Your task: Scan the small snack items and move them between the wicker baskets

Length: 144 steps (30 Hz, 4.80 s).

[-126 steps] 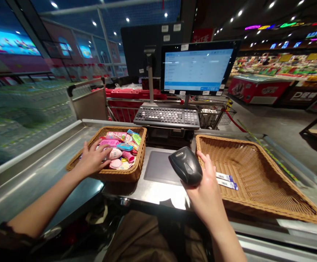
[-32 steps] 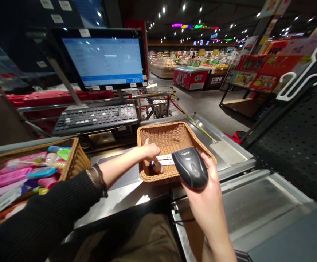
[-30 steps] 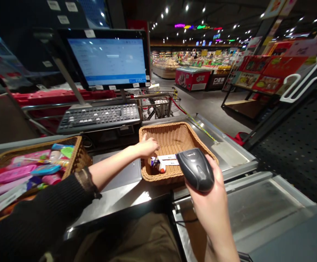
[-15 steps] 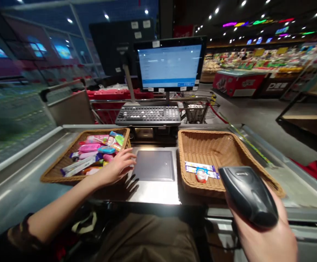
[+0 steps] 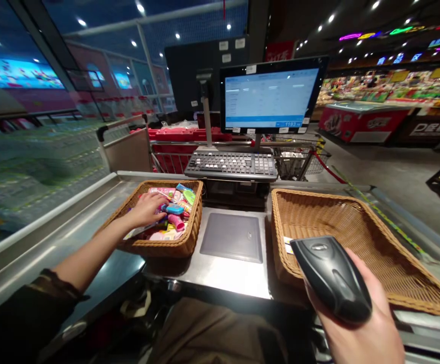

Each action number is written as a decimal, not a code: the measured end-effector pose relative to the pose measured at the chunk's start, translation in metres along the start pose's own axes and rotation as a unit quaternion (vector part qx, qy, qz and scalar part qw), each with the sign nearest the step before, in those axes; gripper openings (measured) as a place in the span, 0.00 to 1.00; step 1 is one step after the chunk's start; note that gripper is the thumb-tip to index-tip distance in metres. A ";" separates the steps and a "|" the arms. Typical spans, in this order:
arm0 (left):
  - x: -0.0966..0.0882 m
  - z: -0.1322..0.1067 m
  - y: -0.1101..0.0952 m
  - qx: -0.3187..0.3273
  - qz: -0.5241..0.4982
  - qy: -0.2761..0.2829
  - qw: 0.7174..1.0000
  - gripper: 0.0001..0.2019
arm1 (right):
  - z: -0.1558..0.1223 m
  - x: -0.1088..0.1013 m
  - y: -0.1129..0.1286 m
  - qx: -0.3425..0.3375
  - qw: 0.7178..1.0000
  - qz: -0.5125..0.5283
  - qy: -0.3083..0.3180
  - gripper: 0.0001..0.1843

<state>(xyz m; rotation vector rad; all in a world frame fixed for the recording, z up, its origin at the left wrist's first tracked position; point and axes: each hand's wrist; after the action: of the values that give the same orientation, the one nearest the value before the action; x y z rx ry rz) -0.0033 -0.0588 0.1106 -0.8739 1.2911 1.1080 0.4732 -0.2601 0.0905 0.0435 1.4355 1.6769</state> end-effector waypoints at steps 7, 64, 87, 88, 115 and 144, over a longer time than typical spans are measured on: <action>0.017 0.002 -0.016 -0.056 0.018 0.017 0.998 0.25 | 0.000 0.005 0.014 -0.008 0.998 0.033 0.055 0.45; -0.026 0.068 -0.206 0.214 -0.216 -0.205 0.930 0.11 | -0.005 0.030 0.048 -0.170 0.972 -0.021 0.160 0.25; 0.036 0.209 -0.440 0.356 0.065 0.077 0.929 0.13 | 0.012 -0.050 -0.017 0.021 0.998 0.033 -0.054 0.32; 0.041 0.210 -0.439 0.352 0.067 0.082 0.930 0.13 | 0.012 -0.050 -0.019 0.019 0.998 0.033 -0.052 0.32; -0.018 0.163 -0.411 0.270 0.009 -0.010 0.963 0.14 | 0.013 -0.044 -0.017 0.050 0.995 0.051 -0.074 0.38; 0.003 -0.015 -0.057 0.108 -0.032 0.037 0.993 0.27 | -0.005 0.019 0.033 -0.093 0.993 0.048 0.059 0.35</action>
<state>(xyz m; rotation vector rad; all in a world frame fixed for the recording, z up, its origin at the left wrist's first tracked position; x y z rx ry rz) 0.0465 -0.0880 0.1011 -0.7942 1.4064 0.8729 0.4401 -0.2493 0.1061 -0.0922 1.3756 1.9129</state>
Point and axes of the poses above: each hand's wrist, its own z-axis towards the middle knuckle, its own x-axis out of the palm, y = z × x
